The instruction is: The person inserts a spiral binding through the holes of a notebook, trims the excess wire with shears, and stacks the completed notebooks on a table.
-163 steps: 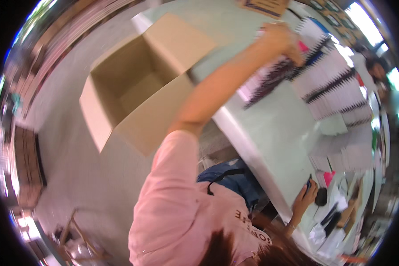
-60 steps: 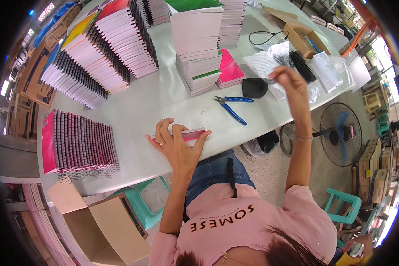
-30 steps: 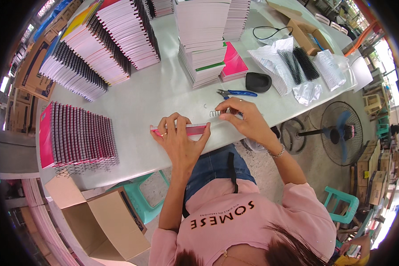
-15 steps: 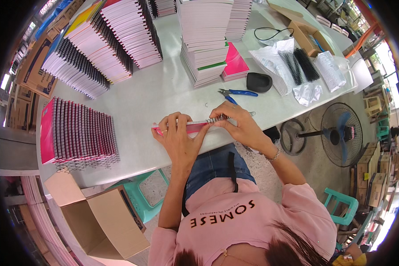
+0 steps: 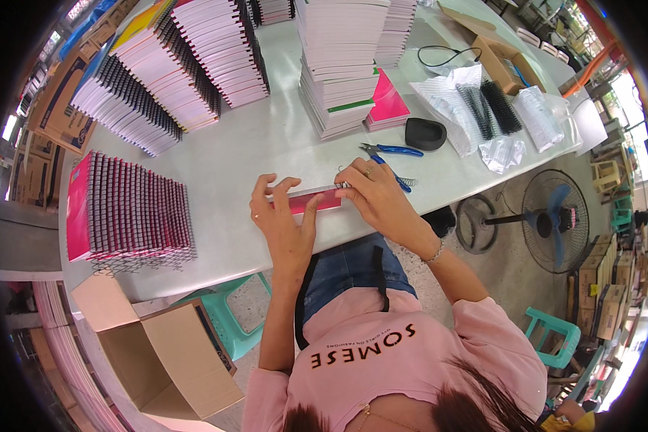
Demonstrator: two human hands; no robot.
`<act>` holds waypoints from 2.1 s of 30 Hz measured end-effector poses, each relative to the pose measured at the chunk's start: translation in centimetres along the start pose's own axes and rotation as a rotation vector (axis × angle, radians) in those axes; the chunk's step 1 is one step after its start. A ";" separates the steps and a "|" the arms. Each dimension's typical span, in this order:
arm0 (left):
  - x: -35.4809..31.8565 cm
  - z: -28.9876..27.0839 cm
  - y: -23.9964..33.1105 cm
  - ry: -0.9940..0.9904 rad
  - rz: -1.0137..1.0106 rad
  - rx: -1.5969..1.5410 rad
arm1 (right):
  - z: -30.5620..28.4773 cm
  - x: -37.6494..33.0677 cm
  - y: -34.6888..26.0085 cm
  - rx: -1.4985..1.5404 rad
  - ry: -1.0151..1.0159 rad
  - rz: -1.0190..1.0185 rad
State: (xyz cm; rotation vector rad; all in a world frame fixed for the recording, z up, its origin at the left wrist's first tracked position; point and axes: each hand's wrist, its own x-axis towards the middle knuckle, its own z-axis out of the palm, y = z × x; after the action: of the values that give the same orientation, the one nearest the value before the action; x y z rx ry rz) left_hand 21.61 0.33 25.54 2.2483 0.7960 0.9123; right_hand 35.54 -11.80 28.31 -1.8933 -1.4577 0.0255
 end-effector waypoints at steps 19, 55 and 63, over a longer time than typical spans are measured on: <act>-0.7 0.1 -1.7 -0.025 -0.072 -0.200 | -3.3 -2.2 14.9 -0.482 0.335 0.517; 0.1 -1.4 -5.9 -0.130 0.050 -0.326 | -1.5 -0.2 1.6 0.584 -0.363 0.429; 0.1 -1.6 -5.6 -0.143 0.037 -0.337 | -2.5 0.0 3.1 1.176 -0.408 0.352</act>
State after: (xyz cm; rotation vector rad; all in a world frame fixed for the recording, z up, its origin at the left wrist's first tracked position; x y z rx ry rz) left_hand 18.75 4.48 22.69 2.0096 0.4966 0.8233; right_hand 39.16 -13.38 28.42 -1.1142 -0.9232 1.2093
